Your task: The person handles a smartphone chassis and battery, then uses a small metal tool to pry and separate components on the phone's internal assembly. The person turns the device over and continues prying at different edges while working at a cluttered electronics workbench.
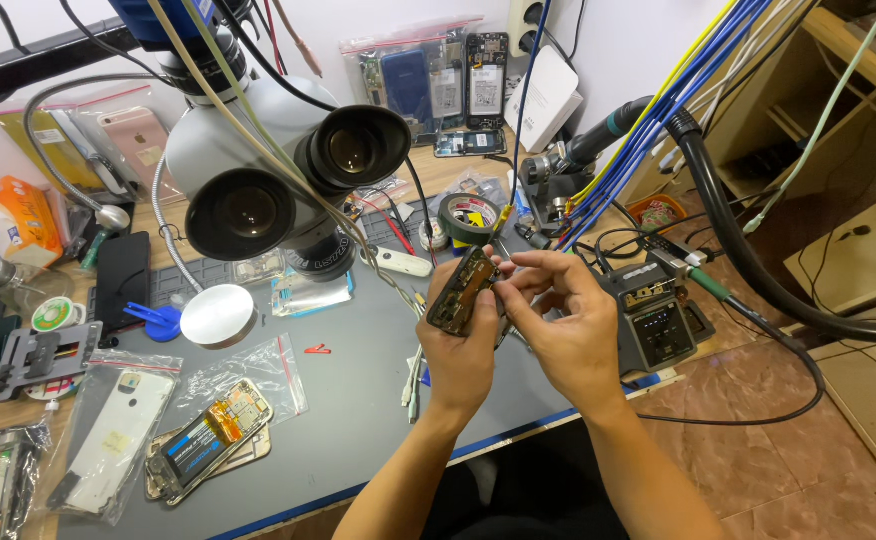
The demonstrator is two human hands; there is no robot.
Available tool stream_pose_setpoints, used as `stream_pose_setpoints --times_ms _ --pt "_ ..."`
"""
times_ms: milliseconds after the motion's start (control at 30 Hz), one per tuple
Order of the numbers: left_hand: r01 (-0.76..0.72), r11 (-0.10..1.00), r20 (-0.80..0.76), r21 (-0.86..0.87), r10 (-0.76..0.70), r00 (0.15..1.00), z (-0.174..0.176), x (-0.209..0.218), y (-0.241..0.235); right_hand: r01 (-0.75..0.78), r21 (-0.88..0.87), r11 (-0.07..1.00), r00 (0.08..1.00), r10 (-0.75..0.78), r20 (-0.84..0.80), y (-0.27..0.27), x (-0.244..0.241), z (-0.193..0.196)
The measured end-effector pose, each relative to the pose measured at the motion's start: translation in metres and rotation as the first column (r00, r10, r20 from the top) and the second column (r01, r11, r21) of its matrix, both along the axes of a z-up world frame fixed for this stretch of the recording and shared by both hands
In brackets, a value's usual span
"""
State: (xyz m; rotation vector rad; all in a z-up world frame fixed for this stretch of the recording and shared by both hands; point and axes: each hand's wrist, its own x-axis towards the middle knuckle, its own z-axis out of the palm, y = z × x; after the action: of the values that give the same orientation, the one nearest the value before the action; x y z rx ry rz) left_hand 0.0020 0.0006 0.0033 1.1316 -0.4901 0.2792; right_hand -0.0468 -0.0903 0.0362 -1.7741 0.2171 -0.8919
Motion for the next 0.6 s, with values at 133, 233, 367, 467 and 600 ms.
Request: stream_pose_setpoints --times_ms 133,233,367,467,600 --pt "-0.032 0.999 0.019 0.015 0.032 0.999 0.002 -0.003 -0.004 -0.049 0.033 0.998 0.998 0.050 -0.039 -0.005 -0.002 -0.001" --pt "-0.050 0.999 -0.088 -0.010 0.049 0.995 -0.006 -0.001 -0.006 -0.039 -0.008 0.999 0.999 0.039 -0.014 -0.002 -0.003 0.005" --pt "-0.104 0.994 -0.231 -0.027 0.095 0.968 -0.037 0.006 -0.012 0.029 -0.183 0.983 0.999 -0.021 0.048 0.004 -0.008 0.016" --pt "-0.112 0.992 -0.288 -0.053 0.092 0.953 -0.029 0.006 -0.016 0.148 -0.367 0.918 0.982 -0.093 0.162 0.006 -0.009 0.017" --pt "-0.095 0.982 -0.305 -0.160 0.042 0.951 -0.001 -0.005 -0.022 0.208 -0.466 0.860 0.961 -0.091 0.261 0.003 -0.008 0.018"
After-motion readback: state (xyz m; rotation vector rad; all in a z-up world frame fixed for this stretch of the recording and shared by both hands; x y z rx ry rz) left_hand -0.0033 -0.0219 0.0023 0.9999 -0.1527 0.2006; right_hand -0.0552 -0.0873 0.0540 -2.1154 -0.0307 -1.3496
